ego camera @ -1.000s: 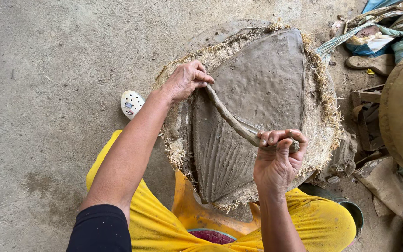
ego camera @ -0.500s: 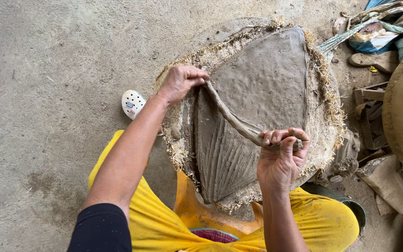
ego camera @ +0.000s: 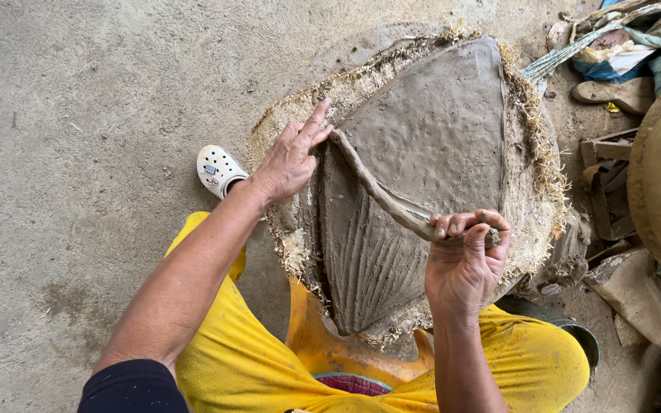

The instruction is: The person manipulates a large slab of clay on a textured base, smoothing its surface by hand and then rolling out and attaching a thin coil of clay along the center crease.

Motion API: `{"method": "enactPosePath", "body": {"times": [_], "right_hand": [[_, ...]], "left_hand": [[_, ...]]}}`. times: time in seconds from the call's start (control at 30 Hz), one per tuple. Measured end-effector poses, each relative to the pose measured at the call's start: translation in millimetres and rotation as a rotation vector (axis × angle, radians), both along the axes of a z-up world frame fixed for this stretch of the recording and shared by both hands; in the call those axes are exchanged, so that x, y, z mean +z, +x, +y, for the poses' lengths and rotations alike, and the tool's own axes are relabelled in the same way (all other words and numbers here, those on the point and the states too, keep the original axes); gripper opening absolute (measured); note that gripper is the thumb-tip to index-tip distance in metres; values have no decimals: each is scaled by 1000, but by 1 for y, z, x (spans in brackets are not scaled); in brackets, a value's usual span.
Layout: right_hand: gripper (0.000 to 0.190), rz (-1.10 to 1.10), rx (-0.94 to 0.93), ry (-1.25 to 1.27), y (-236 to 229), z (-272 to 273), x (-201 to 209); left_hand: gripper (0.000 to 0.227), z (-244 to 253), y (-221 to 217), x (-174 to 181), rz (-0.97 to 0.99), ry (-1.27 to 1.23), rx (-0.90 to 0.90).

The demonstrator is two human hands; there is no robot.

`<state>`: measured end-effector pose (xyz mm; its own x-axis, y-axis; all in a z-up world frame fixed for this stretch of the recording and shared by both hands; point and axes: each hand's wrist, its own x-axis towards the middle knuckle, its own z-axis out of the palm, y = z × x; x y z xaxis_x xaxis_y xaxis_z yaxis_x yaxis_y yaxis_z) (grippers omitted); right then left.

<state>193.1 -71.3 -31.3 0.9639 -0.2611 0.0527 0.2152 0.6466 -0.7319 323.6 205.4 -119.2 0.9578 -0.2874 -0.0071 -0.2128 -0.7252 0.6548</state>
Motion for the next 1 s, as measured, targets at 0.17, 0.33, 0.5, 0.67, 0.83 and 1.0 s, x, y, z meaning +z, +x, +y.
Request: {"method": "enactPosePath", "body": {"times": [0.17,0.33,0.5,0.67,0.83,1.0], "right_hand": [[25,12,-5,-4,5,-5,1],[24,4,6,8,4,-9,-1],[25,14,2,1,8,-13,-3],[23,-5,-5,-14,7,-16,0],[24,9,2,-6,3,-18,-5],[24,16,-23,2,2,-24,-8]], "left_hand": [[42,5,37,5,-571,129,-223],[33,-7,55,11,-574,514,-508],[17,-13,61,11,-888,1312,-744],[9,-17,52,30,-573,778,-685],[8,-25,42,44,-653,560,-646],[19,-30,35,30,-649,691,-662]]}}
